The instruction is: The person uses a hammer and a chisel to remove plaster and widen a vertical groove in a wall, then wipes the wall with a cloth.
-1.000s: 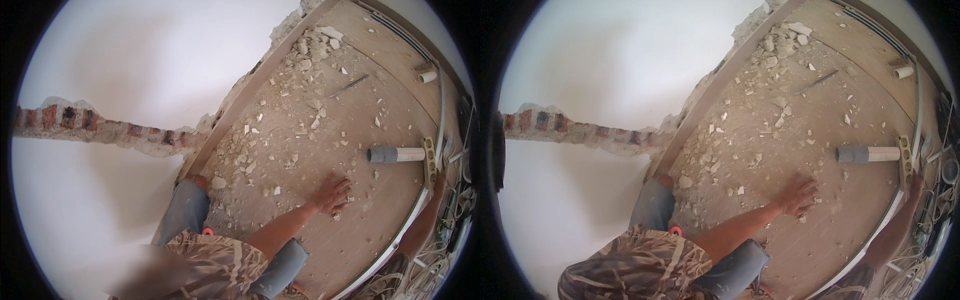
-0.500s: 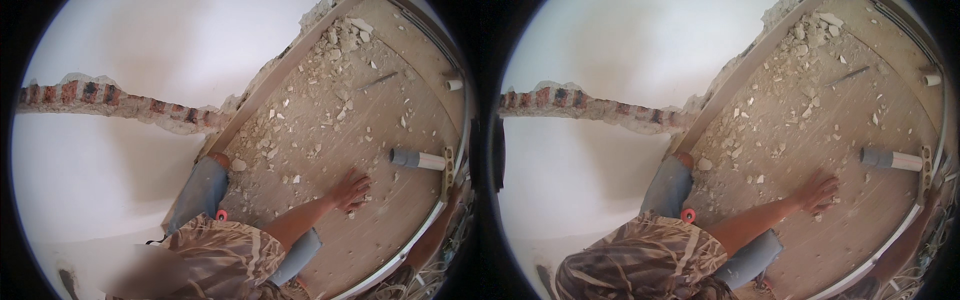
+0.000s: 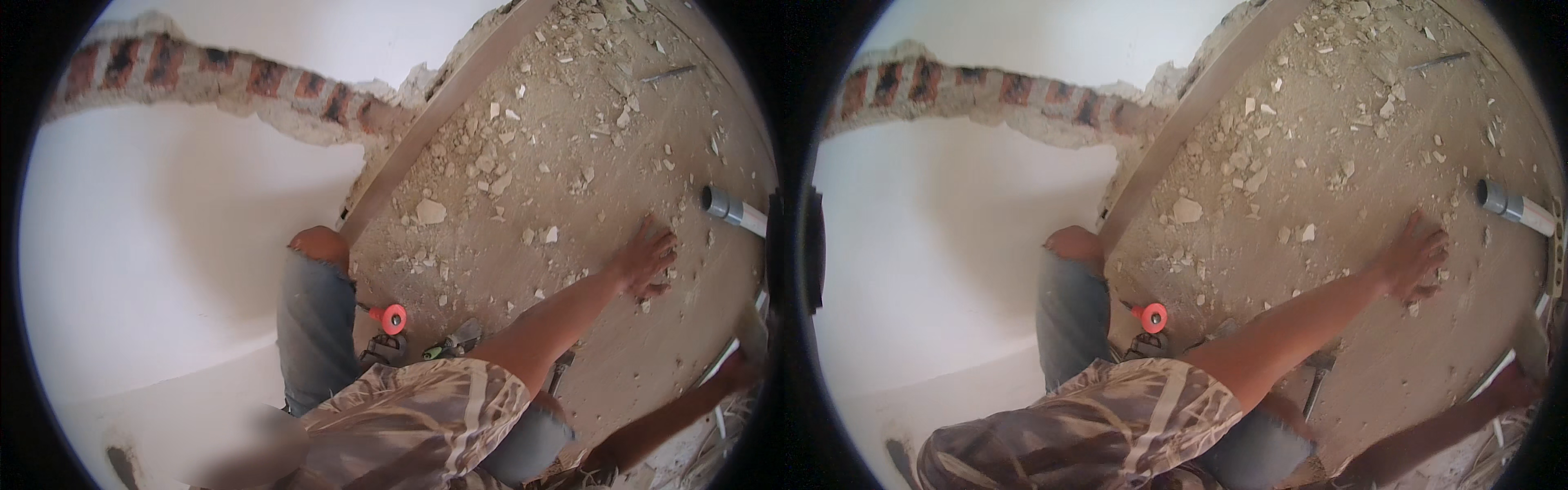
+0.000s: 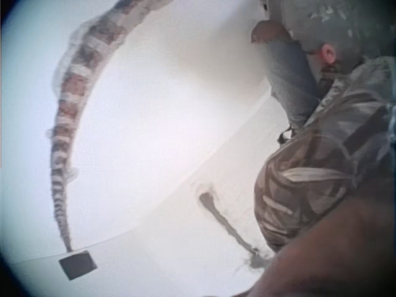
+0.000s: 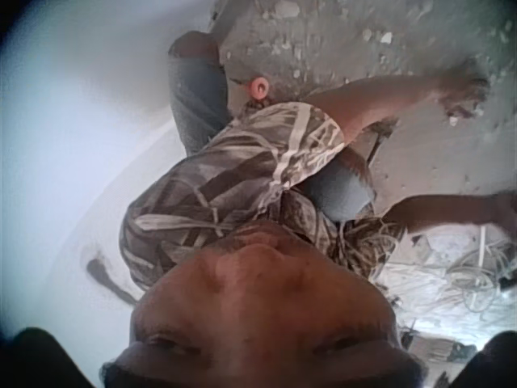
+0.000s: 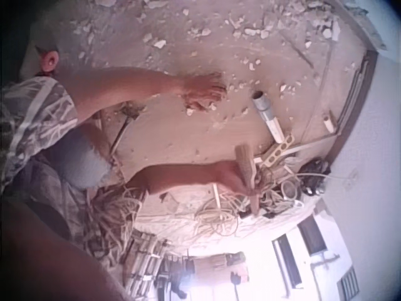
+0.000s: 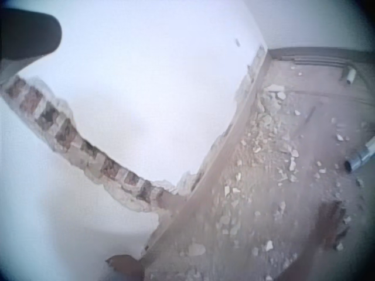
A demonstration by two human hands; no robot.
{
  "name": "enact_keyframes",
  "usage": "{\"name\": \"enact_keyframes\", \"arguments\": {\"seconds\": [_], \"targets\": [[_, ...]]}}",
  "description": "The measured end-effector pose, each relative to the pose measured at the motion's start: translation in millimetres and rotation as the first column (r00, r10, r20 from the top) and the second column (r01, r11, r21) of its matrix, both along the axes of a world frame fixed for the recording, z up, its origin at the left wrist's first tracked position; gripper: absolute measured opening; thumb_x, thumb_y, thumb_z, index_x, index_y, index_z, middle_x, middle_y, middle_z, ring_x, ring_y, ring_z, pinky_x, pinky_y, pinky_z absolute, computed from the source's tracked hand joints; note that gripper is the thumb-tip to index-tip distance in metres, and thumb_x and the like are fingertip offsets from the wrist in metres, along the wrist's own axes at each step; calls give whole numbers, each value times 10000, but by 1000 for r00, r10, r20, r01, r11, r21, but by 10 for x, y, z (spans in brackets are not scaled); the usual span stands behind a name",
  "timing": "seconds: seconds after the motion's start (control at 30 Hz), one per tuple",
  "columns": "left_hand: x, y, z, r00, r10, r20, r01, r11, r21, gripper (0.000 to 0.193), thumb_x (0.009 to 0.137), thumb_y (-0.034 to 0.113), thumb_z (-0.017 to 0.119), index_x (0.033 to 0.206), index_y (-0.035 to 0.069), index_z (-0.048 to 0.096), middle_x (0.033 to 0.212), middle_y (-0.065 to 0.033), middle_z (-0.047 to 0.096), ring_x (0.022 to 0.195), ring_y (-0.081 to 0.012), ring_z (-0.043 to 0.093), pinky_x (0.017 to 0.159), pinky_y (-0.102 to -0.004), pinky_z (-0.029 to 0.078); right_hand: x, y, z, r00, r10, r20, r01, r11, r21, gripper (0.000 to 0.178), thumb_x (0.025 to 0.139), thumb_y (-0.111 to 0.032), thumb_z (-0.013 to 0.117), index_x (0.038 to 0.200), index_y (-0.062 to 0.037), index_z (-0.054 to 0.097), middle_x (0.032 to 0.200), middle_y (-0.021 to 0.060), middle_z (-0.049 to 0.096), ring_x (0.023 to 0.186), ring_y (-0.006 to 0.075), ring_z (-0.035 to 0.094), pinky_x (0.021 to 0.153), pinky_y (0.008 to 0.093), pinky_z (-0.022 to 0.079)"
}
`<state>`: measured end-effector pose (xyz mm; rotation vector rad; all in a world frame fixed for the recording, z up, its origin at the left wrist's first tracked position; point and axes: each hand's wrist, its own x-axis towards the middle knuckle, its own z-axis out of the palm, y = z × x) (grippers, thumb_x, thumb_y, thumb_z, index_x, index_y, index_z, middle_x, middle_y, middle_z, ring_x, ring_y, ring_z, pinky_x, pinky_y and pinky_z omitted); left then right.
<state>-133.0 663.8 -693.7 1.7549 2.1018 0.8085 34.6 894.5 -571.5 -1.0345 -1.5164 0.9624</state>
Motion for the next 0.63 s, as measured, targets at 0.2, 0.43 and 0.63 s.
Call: {"name": "enact_keyframes", "arguments": {"seconds": [0.2, 0.43, 0.63], "targets": [[-278, -381, -33, 972, -77, 221, 30, 977, 211, 691, 869, 512, 565, 1394, 72, 477, 1508, -160, 342, 1429, -351, 254, 1182, -574, 116, -1821, -2386, 356, 928, 285, -240, -305, 951, -47, 397, 1004, -247, 407, 1266, 0, 575, 1164, 118, 623, 1025, 234, 588, 910, 361, 447], [-669, -3196, 1061, 750, -497, 436, 640, 713, -287, 642, 921, 482, 524, 1362, 18, 478, 1407, -187, 463, 1308, -325, 413, 1114, -462, 294, -2458, -4543, 323, 443, 879, -176, -897, 432, -97, 154, 921, -84, 642, 1053, -11, 672, 1040, 117, 650, 905, 229, 628, 799, 362, 512], [-1375, -5716, 2031, 678, 267, 685, 693, 80, -717, 655, 1023, 530, 380, 1373, -19, 450, 1310, -135, 553, 1184, -251, 510, 1009, -401, 395, -2877, -6218, 185, 128, 992, 16, -985, 125, 115, 258, 823, -85, 735, 1074, -66, 677, 1064, 133, 630, 904, 315, 639, 789, 367, 526]]}}
